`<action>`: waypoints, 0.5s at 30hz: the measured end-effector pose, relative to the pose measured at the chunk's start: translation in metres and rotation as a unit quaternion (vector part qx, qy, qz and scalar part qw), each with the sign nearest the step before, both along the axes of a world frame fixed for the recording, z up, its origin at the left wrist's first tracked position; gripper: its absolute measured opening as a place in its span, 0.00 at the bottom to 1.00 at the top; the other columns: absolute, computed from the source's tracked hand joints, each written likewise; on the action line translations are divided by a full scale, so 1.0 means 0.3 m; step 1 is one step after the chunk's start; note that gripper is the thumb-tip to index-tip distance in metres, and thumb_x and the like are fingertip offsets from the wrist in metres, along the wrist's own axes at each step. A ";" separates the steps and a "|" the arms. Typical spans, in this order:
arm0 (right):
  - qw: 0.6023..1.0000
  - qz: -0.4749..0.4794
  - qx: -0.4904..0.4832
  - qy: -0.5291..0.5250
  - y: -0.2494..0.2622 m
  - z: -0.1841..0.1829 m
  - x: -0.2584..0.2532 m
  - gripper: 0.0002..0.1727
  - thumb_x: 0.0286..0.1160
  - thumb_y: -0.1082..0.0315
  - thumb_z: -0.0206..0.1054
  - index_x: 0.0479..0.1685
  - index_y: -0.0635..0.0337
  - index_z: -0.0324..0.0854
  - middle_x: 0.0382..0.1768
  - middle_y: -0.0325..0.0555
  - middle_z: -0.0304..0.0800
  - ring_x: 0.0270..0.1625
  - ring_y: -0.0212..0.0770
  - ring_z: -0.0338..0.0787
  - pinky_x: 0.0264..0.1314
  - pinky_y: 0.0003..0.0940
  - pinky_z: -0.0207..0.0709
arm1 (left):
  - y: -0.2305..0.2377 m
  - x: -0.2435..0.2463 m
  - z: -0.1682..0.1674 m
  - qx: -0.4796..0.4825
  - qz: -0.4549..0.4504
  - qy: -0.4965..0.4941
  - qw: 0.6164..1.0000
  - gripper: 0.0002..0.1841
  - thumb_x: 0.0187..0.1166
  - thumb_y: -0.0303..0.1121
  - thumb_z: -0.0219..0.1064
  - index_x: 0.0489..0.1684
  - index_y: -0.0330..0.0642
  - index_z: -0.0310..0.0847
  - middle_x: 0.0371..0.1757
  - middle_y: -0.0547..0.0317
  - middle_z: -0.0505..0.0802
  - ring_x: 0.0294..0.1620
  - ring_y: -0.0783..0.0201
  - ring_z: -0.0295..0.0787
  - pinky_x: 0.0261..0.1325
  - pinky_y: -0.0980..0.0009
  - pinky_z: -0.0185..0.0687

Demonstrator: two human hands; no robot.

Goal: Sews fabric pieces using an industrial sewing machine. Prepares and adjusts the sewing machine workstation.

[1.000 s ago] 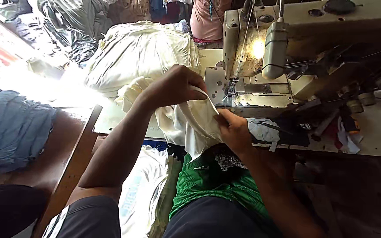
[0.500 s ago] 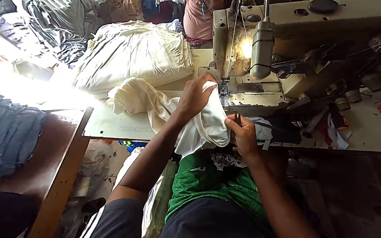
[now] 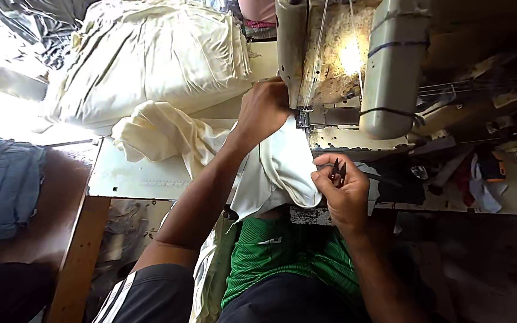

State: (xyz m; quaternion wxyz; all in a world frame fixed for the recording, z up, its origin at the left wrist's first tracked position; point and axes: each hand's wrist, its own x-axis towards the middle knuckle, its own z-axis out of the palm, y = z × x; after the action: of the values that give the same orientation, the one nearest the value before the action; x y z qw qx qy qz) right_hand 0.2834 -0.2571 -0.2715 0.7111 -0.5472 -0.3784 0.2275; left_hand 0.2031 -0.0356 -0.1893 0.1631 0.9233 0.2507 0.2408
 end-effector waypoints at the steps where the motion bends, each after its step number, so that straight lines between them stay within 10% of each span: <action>1: 1.000 -0.007 0.001 -0.005 0.010 0.006 0.008 0.17 0.66 0.80 0.70 0.55 0.63 0.88 0.21 0.40 0.81 0.20 0.32 0.76 0.22 0.26 0.72 | 0.015 0.021 0.003 -0.016 0.000 -0.005 1.000 0.12 0.68 0.38 0.72 0.44 0.44 0.89 0.48 0.54 0.94 0.54 0.54 0.91 0.53 0.43 0.82; 15: 1.000 -0.015 0.003 0.010 0.023 0.026 -0.017 0.14 0.69 0.80 0.70 0.52 0.63 0.93 0.21 0.43 0.85 0.20 0.32 0.77 0.23 0.27 0.74 | 0.076 0.067 0.005 -0.032 -0.103 -0.074 0.991 0.13 0.71 0.34 0.74 0.50 0.40 0.88 0.47 0.53 0.95 0.54 0.61 0.92 0.61 0.56 0.84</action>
State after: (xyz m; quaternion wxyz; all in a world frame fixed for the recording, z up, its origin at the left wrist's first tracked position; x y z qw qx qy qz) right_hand 0.2782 -0.2502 -0.2636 0.7201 -0.5482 -0.3636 0.2209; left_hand 0.2232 -0.0129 -0.1877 0.2347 0.9181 0.1497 0.2820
